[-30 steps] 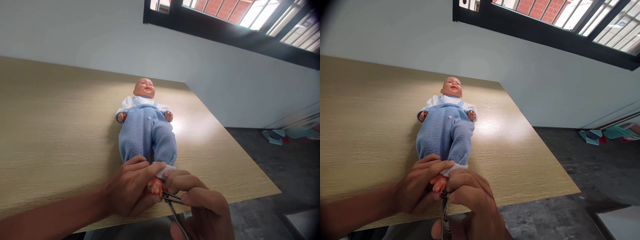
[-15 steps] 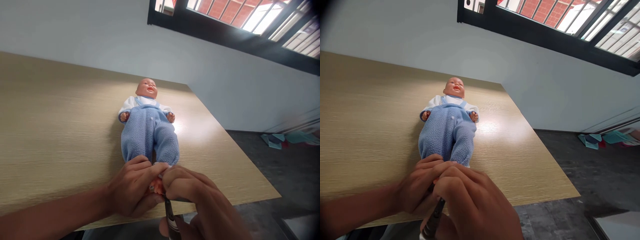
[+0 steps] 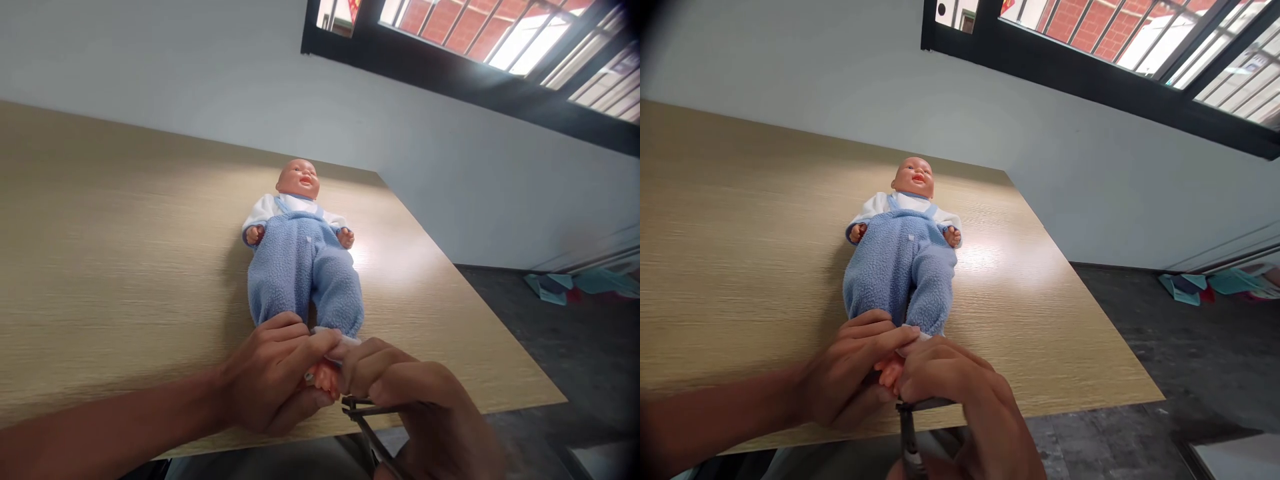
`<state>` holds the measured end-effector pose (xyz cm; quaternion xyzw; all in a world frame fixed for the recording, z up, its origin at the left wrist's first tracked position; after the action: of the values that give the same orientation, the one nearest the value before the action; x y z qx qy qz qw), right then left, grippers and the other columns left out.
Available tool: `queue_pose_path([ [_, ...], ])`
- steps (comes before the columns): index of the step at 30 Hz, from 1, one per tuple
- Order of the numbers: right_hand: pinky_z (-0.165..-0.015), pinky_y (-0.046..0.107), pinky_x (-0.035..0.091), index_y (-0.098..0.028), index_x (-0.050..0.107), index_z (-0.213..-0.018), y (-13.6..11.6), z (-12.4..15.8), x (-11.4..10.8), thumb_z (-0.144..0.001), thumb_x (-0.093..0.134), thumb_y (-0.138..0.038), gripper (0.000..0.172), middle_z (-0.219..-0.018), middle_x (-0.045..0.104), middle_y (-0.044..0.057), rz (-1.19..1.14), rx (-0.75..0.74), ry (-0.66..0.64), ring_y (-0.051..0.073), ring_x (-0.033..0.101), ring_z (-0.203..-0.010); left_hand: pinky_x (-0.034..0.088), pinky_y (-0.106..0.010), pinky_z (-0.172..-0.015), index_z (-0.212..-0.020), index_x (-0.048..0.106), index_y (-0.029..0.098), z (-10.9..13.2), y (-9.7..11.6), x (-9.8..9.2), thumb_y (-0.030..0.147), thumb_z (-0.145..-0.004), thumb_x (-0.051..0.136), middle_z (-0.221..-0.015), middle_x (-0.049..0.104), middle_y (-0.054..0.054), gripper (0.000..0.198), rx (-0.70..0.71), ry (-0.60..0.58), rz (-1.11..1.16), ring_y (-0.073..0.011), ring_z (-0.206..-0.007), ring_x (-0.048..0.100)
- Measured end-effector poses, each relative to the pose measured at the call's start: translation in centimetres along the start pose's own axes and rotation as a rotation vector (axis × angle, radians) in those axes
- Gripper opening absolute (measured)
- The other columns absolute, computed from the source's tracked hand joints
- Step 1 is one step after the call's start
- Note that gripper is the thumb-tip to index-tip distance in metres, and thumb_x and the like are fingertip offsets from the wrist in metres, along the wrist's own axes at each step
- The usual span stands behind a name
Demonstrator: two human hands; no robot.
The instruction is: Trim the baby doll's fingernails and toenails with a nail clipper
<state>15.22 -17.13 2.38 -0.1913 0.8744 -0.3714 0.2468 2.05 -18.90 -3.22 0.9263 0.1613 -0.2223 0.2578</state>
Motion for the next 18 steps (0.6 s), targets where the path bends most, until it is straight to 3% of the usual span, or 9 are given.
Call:
queue_pose_path([
  [4,-0.079,0.039,0.062,-0.023,0.058,-0.116,1.0,1.7,-0.1,-0.088,0.073,-0.034,0.033,-0.090,0.068,0.003,-0.069,-0.027,0.194,0.020,0.070,-0.084,0.049,-0.036,-0.072,-0.132,0.046,0.007,0.1,-0.1,0.1,0.033,-0.103,0.034,-0.085,0.071,-0.007,0.041,0.006,-0.011,-0.011,-0.0188,-0.068,0.065],
  [8,-0.085,0.042,0.061,-0.023,0.059,-0.119,1.0,2.3,0.6,-0.089,0.073,-0.032,0.033,-0.099,0.070,0.005,-0.003,-0.036,0.212,0.022,0.070,-0.094,0.049,-0.035,-0.070,-0.130,0.047,0.004,0.1,-0.1,0.1,0.034,-0.103,0.037,-0.083,0.070,-0.006,0.042,0.020,-0.006,0.002,-0.0194,-0.068,0.066],
  [14,-0.083,0.039,0.062,-0.023,0.061,-0.113,1.0,2.3,0.9,-0.089,0.074,-0.033,0.030,-0.095,0.070,0.004,0.006,-0.015,0.283,0.020,0.069,-0.089,0.049,-0.035,-0.066,-0.130,0.047,0.005,0.0,0.0,0.0,0.035,-0.102,0.036,-0.081,0.070,-0.006,0.042,0.021,0.009,0.004,-0.0196,-0.067,0.065],
  [18,-0.085,0.040,0.062,-0.022,0.058,-0.118,0.6,2.0,1.3,-0.089,0.074,-0.031,0.034,-0.098,0.070,0.005,0.033,-0.049,0.232,0.021,0.069,-0.093,0.047,-0.035,-0.066,-0.131,0.046,0.006,0.0,0.0,0.0,0.037,-0.103,0.033,-0.079,0.068,-0.005,0.044,0.017,0.008,0.012,-0.0187,-0.064,0.063],
])
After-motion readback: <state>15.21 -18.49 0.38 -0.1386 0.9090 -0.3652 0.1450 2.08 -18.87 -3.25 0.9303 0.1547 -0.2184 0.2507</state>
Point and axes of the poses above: each hand's wrist, its own z-axis away from the middle knuckle, its own x-axis out of the palm, y = z × x, the point moved 6 cm from there along -z, towards the middle knuckle
